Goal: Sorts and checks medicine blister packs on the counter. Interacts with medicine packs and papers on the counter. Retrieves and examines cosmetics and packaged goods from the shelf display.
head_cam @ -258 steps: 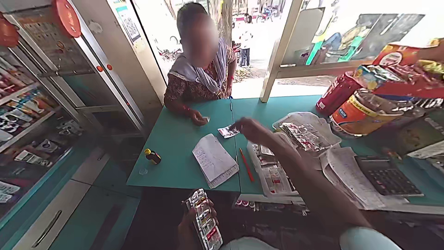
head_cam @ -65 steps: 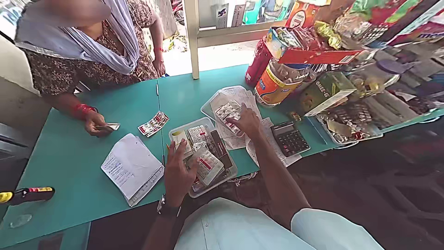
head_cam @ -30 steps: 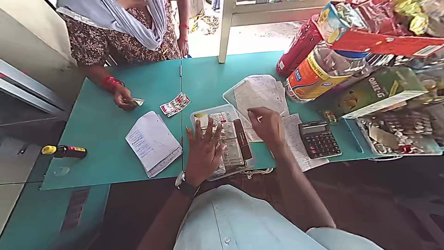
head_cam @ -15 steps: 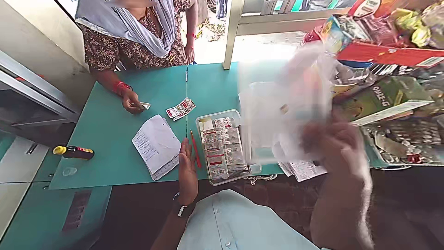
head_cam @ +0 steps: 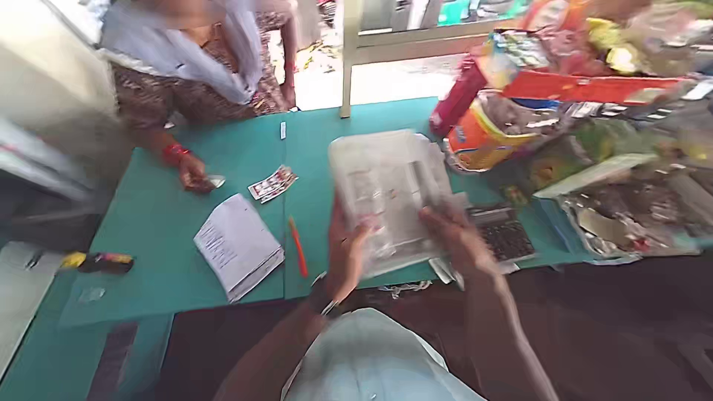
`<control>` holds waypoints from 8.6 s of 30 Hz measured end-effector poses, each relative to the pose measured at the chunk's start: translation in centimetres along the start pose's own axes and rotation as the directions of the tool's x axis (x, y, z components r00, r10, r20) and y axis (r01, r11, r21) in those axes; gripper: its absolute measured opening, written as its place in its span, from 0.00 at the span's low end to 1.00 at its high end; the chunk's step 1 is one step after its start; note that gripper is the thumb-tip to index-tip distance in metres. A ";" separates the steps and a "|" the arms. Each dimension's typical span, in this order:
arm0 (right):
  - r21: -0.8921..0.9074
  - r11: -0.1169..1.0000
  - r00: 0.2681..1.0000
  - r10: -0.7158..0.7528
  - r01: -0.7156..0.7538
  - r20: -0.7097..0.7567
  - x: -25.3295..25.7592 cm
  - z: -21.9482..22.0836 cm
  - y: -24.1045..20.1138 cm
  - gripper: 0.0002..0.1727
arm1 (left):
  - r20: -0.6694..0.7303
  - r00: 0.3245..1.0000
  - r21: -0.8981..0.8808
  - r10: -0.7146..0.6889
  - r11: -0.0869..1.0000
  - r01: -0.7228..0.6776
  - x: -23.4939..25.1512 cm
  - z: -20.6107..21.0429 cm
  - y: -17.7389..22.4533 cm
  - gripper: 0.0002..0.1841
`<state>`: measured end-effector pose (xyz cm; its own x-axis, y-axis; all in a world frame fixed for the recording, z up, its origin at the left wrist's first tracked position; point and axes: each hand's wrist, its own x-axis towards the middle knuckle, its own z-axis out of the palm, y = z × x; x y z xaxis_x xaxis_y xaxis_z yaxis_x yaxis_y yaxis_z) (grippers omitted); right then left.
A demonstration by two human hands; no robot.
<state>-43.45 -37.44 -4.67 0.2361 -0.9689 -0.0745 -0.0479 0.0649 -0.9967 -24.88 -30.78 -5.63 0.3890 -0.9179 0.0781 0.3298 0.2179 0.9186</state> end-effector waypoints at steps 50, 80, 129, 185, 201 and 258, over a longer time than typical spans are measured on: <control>-0.725 0.528 0.864 0.035 -0.443 -0.502 0.0 -16.0 8.6 0.67 | 0.061 0.975 0.946 -0.212 -0.301 -0.124 18.0 -18.9 -1.4 0.21; -0.471 0.712 0.845 -0.351 0.521 0.404 -3.8 18.2 6.1 0.17 | 0.126 0.969 -0.204 -0.211 0.951 0.233 -12.8 -19.0 5.2 0.21; -0.098 0.832 0.591 -0.301 0.546 0.748 -0.9 35.8 12.5 0.08 | -0.539 0.781 -0.476 -0.316 0.879 0.027 -6.1 -34.9 3.6 0.22; -0.091 0.827 0.652 -0.364 0.555 0.665 -0.7 35.5 12.3 0.05 | -0.583 0.734 -0.473 -0.349 0.880 0.043 -5.5 -34.5 3.8 0.21; -0.101 0.756 0.572 -0.393 0.647 0.720 -0.2 35.3 13.0 0.07 | -0.582 0.752 -0.425 -0.310 0.904 0.043 -5.9 -34.2 3.8 0.19; -0.276 0.732 0.709 -0.380 0.623 0.594 -0.4 35.2 12.3 0.07 | -0.602 0.720 -0.450 -0.344 0.892 0.049 -5.4 -34.2 3.9 0.18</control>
<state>-9.98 -27.86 -17.98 0.7622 -0.5696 0.3075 -0.1554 -0.6221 -0.7674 3.70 -13.62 -15.67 0.6849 -0.5365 -0.4930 0.7004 0.2982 0.6485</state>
